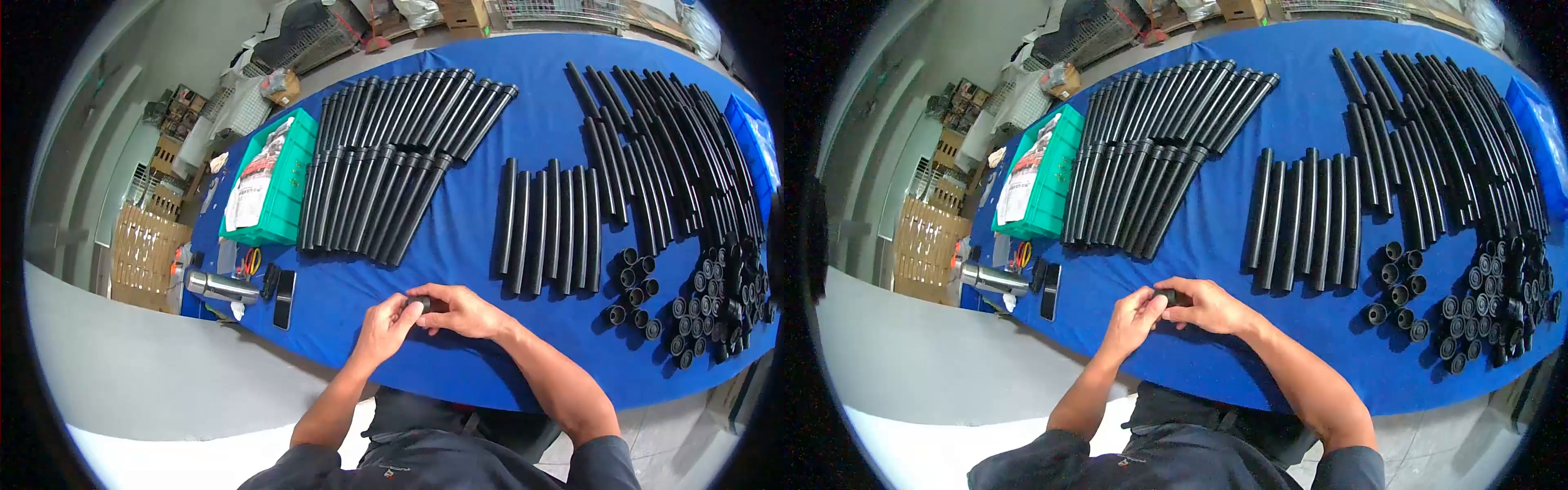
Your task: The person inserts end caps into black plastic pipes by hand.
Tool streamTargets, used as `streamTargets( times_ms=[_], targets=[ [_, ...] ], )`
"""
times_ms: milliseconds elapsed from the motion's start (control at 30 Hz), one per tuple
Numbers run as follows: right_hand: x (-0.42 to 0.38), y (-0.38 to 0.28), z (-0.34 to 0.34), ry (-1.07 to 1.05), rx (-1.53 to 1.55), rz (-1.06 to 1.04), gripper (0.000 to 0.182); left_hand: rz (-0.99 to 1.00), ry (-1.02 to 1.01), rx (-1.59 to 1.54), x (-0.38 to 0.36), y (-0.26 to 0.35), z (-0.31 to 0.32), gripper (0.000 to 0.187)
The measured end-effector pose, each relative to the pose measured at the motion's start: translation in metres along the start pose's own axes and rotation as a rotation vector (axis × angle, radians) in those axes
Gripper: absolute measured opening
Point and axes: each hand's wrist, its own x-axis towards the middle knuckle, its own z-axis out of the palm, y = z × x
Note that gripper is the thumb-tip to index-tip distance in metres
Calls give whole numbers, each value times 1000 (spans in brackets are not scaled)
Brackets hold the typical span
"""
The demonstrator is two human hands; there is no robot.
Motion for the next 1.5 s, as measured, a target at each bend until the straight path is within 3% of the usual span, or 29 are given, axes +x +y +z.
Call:
streamTargets(
  times_ms=[100, 200, 233, 367, 467, 500, 567, 667, 767, 900, 1033, 1233, 1333, 1400, 1433, 1467, 1500],
  targets=[
    [-2, 1, 4, 149, -332, -147, 46, -134, -173, 79, 9, 4, -15, 57],
    [-1, 3, 4, 383, -656, -290, 45, -142, -271, 379, 24, 16, -28, 60],
    [-3, 3, 3, 477, -776, -322, 45, -51, -151, 521, 30, 28, -30, 58],
    [-1, -2, 4, 619, -1082, -438, 44, 154, -2, 305, 63, 56, -30, 37],
    [0, 17, -2, 483, -1293, -228, 41, 318, 24, 132, 90, 76, 10, 19],
    [-1, 14, -1, 438, -1291, -146, 40, 310, -18, 136, 103, 76, 23, 23],
    [0, 20, -1, 507, -1268, -233, 38, 370, -45, 223, 133, 73, 51, 34],
    [0, 13, 0, 578, -1264, -365, 35, 257, -200, 310, 166, 85, 78, 59],
    [-1, 12, 0, 565, -1263, -324, 32, 236, -237, 365, 182, 86, 88, 65],
    [0, 12, 1, 546, -1263, -256, 28, 139, -319, 154, 189, 75, 83, 74],
    [0, 13, 1, 579, -1251, -318, 26, 196, -213, 456, 185, 88, 82, 74],
    [4, 22, -3, 554, -1267, -363, 29, 163, -231, 548, 186, 111, 99, 92],
    [4, 20, -5, 515, -1247, -312, 42, 264, -145, 515, 180, 110, 92, 71],
    [-1, 10, -2, 484, -1223, -204, 53, 346, -13, 303, 180, 101, 78, 45],
    [-2, 3, -1, 491, -1184, -222, 70, 494, 128, 234, 168, 106, 65, 30],
    [-3, 1, 0, 478, -1114, -139, 83, 447, 142, 156, 151, 111, 47, 24],
    [-4, -4, 0, 552, -1137, -264, 86, 440, 181, 64, 129, 116, 30, 22]
  ],
)
